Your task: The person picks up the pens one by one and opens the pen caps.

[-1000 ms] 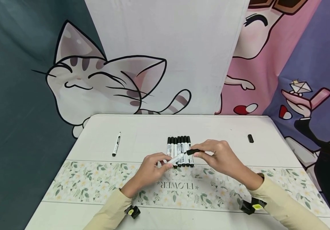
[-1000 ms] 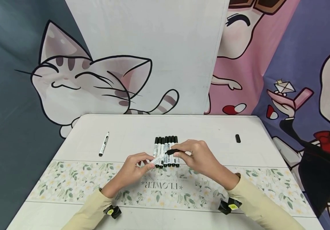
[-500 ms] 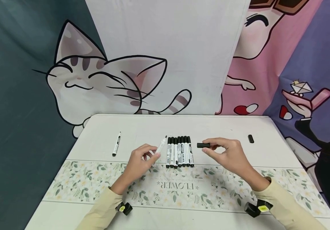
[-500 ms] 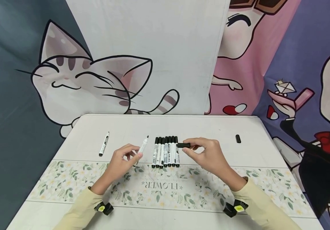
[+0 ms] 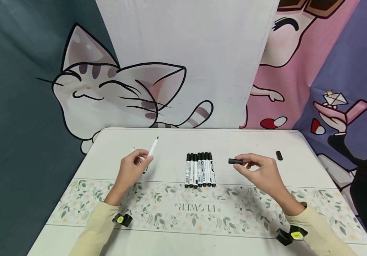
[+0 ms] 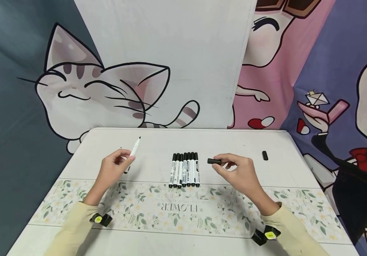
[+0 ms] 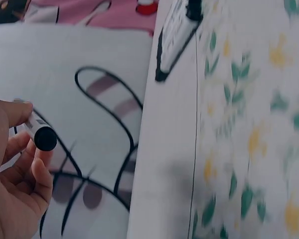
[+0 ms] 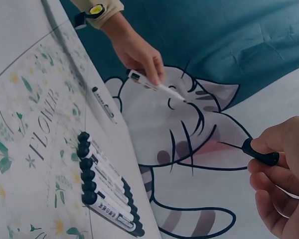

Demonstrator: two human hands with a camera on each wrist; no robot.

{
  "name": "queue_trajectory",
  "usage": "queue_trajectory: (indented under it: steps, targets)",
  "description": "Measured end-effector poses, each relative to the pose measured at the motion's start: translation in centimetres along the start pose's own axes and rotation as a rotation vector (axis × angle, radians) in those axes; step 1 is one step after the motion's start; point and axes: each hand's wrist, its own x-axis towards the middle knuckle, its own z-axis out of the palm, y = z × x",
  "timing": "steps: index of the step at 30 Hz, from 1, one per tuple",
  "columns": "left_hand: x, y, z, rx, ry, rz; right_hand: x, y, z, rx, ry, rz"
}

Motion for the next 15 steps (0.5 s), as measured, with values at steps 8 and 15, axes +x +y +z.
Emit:
queue_trajectory:
  steps: [8, 15]
  targets:
    - [0.8, -3.0, -2.3, 0.087, 0.041, -0.126, -0.1, 0.4, -0.7, 0.026, 0.032, 0.033]
    - [1.2, -5.6, -3.9, 0.157, 0.056, -0.169, -0.6, 1.1, -1.3, 0.053, 0.042, 0.086]
